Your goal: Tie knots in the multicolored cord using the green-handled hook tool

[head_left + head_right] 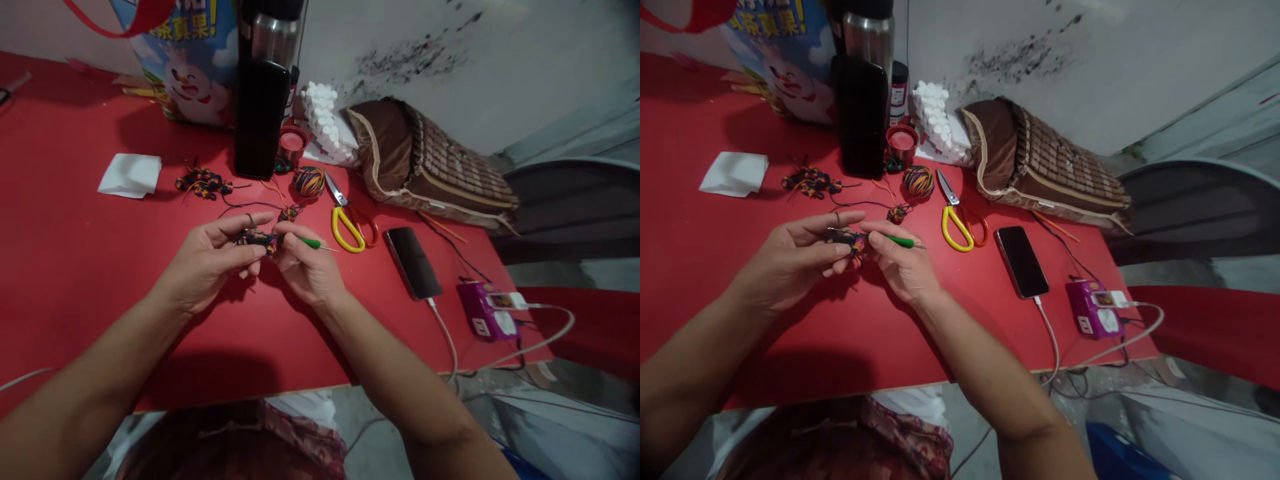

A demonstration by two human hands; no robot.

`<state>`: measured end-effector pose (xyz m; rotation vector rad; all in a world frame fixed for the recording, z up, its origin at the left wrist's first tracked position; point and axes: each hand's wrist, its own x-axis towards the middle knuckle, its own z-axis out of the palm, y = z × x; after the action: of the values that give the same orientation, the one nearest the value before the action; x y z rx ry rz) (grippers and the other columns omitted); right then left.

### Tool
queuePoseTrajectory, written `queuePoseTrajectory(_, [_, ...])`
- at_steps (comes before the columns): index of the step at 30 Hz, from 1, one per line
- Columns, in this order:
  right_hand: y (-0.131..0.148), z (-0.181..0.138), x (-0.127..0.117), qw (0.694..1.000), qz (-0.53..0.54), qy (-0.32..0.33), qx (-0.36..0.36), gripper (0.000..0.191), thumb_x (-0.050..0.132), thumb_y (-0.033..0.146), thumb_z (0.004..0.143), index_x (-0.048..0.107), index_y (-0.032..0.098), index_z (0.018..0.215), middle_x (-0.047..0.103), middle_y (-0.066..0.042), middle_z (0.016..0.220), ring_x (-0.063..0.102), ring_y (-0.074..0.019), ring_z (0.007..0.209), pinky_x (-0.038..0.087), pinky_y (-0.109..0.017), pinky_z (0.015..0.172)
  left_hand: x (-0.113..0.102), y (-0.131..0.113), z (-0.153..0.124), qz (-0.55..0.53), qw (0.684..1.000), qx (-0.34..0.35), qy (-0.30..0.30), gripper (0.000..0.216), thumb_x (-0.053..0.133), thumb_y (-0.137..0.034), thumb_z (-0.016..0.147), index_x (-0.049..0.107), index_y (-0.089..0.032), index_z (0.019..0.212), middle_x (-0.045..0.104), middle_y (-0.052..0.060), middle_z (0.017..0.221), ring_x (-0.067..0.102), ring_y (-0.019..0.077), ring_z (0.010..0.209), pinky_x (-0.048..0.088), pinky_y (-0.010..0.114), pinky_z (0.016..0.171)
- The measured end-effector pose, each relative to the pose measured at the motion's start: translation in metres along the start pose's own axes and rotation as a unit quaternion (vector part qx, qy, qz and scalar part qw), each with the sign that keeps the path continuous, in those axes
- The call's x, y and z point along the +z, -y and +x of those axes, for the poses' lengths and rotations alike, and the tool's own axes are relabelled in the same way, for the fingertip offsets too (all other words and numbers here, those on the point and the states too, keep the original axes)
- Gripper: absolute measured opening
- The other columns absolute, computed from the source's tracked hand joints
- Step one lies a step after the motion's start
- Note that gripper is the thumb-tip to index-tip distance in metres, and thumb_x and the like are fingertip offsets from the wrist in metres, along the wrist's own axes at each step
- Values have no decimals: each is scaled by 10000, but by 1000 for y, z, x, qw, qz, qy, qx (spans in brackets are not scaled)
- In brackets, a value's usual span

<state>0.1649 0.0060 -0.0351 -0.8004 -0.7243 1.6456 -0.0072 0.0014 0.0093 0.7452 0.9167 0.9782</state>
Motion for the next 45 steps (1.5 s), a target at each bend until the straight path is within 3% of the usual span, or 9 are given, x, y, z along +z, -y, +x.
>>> queuePoseTrajectory(6, [0, 2, -3, 998, 25, 42, 38, 319, 972, 500, 703, 813, 295, 889, 744, 33, 791, 631, -145, 716, 595, -329, 740, 2, 1, 3, -51, 998, 0, 34, 307, 903, -80, 694, 907, -162, 990, 786, 58, 752, 606, 66, 541, 501, 148, 500])
queuePoseTrajectory(14, [-2, 2, -3, 997, 44, 47, 43, 312, 972, 492, 722, 820, 303, 918, 706, 52, 724, 611, -127, 687, 580, -293, 717, 4, -1, 2, -86, 996, -12, 19, 323, 919, -77, 680, 906, -175, 987, 789, 54, 757, 642, 81, 540, 587, 172, 550])
queuePoseTrajectory(19, [1, 1, -3, 995, 54, 53, 61, 283, 975, 478, 718, 835, 297, 887, 666, 50, 678, 555, -124, 643, 563, -292, 691, 4, -3, 2, -85, 996, -14, 10, 346, 904, -31, 660, 903, -150, 985, 799, 56, 766, 635, 63, 505, 562, 145, 518])
queuePoseTrajectory(25, [11, 3, -5, 994, 44, 79, 65, 287, 1021, 402, 610, 833, 205, 701, 645, 21, 703, 444, -65, 570, 411, -211, 512, 8, -8, -4, -47, 998, -29, 12, 298, 859, -25, 673, 905, -151, 940, 806, 50, 748, 591, 38, 441, 470, 115, 431])
queuePoseTrajectory(29, [17, 3, -6, 995, 21, 81, 52, 259, 1010, 370, 604, 826, 199, 666, 637, 6, 732, 455, -73, 601, 379, -204, 491, 8, -10, -6, -16, 1000, -26, 2, 315, 843, -25, 697, 908, -167, 971, 748, 20, 614, 594, 54, 434, 453, 113, 427])
queuePoseTrajectory(36, [16, 2, -5, 999, 25, 27, 14, 196, 975, 338, 668, 842, 213, 742, 657, 17, 749, 474, -64, 614, 465, -213, 573, 4, -8, -6, 3, 1000, -8, -2, 335, 820, -73, 782, 897, -178, 1090, 725, 16, 603, 608, 70, 475, 482, 131, 463])
queuePoseTrajectory(43, [8, 0, -1, 992, 86, 53, 72, 276, 999, 381, 678, 838, 205, 818, 680, 38, 692, 501, -56, 590, 519, -209, 631, 5, -8, -3, -27, 999, -34, 15, 410, 889, -70, 681, 883, -124, 1087, 810, 76, 832, 536, 38, 452, 473, 157, 443])
queuePoseTrajectory(45, [5, -1, 0, 992, 95, 54, 70, 271, 998, 382, 697, 835, 218, 838, 728, 34, 746, 581, -69, 645, 555, -210, 683, 3, -6, -2, -26, 999, -34, 20, 465, 905, -69, 670, 870, -126, 1130, 771, 46, 747, 536, 49, 449, 454, 156, 430])
